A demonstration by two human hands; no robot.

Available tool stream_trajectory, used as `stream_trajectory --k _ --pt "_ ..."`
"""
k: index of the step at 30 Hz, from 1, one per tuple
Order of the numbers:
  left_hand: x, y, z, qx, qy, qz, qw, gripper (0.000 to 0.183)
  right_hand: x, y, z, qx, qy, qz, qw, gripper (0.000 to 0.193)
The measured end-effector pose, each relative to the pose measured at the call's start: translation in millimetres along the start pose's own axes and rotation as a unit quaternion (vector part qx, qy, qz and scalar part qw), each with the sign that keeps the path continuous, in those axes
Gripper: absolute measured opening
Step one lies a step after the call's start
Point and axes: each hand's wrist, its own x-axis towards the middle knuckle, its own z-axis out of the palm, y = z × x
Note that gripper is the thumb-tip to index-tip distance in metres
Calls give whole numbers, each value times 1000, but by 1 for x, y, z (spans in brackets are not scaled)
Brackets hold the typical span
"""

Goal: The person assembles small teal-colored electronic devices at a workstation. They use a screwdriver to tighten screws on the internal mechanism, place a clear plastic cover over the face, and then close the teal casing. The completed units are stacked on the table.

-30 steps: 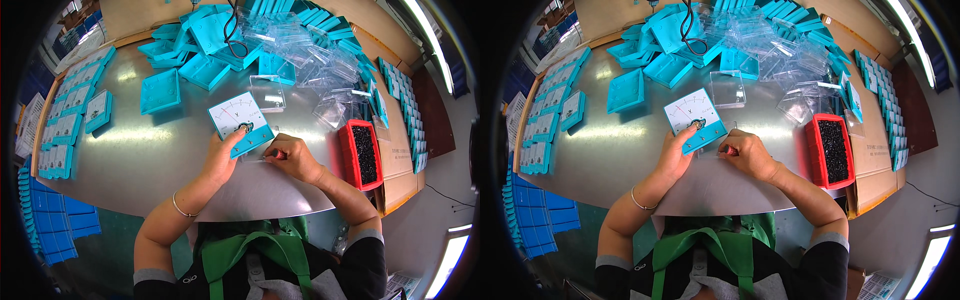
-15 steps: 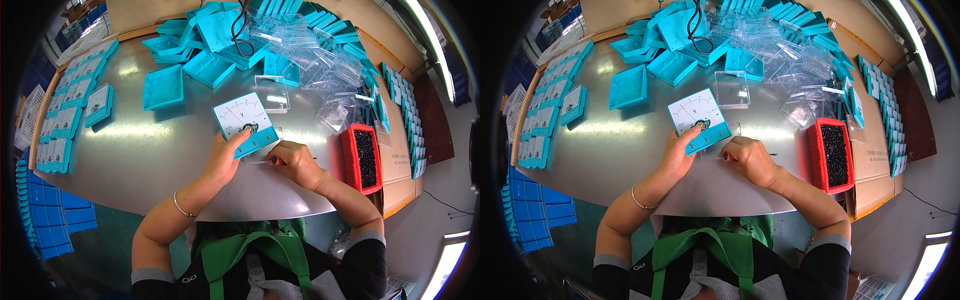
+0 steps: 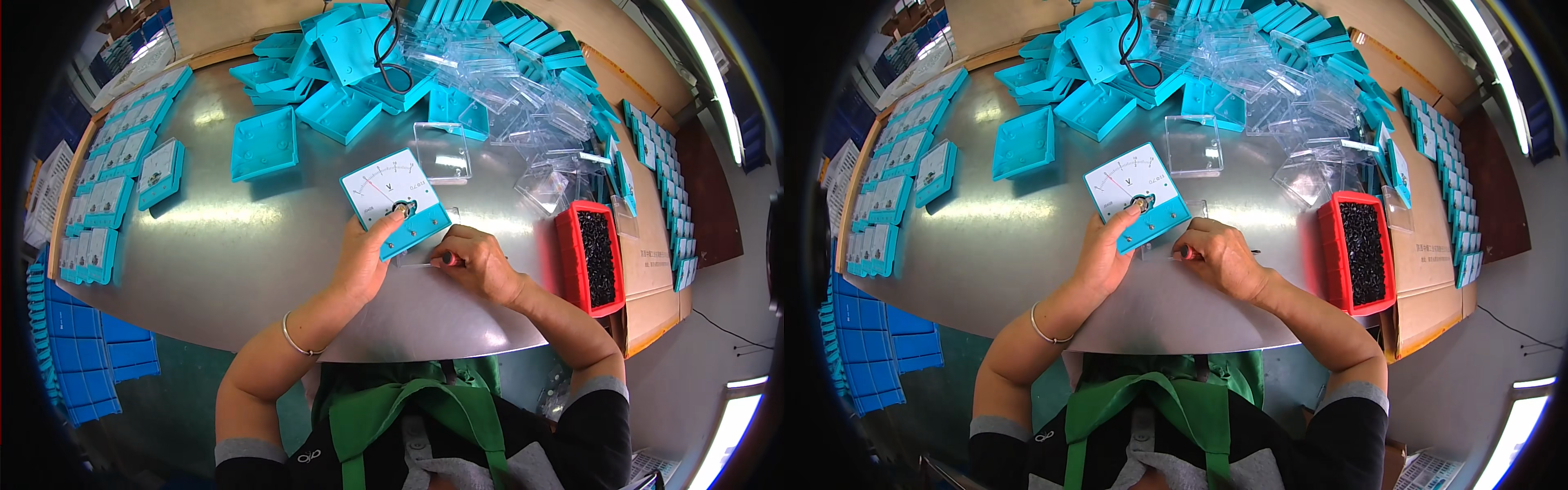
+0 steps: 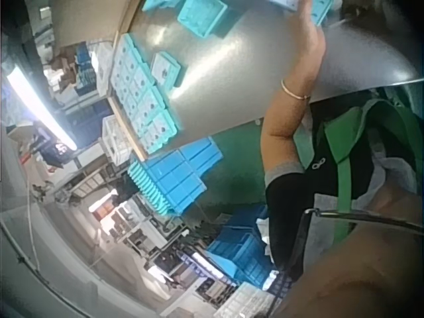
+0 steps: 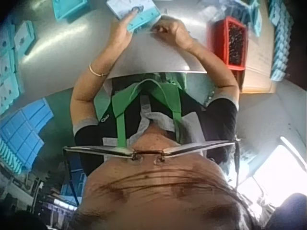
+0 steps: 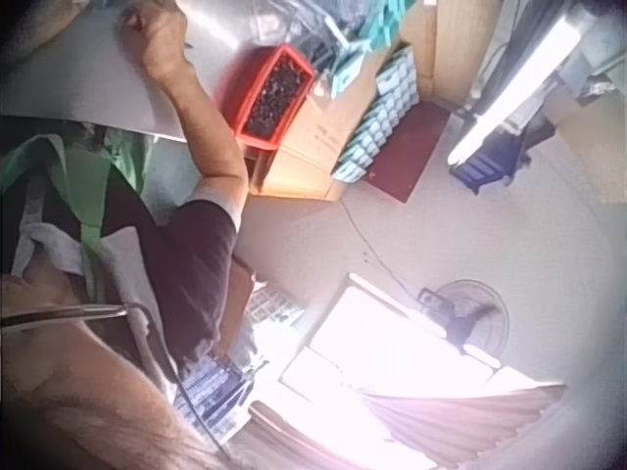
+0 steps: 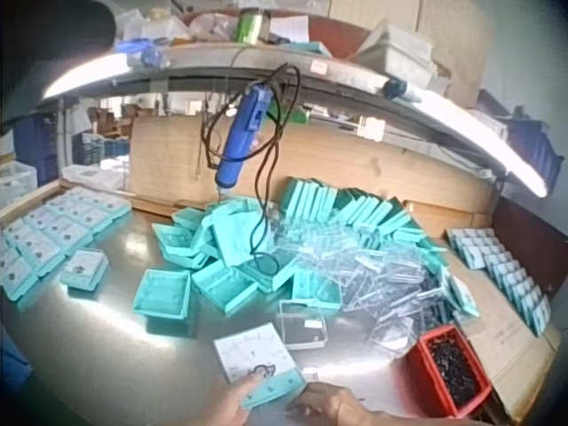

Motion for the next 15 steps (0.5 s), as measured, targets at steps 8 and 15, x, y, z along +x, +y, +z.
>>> stream_trajectory --k 8,15 --pt "0 -1 -3 -60 34 -10 998 33 2 -3 2 28 4 55 998 9" --pt "-2 3 3 -54 29 -5 998 29 -9 -2 4 11 35 -15 999 14"
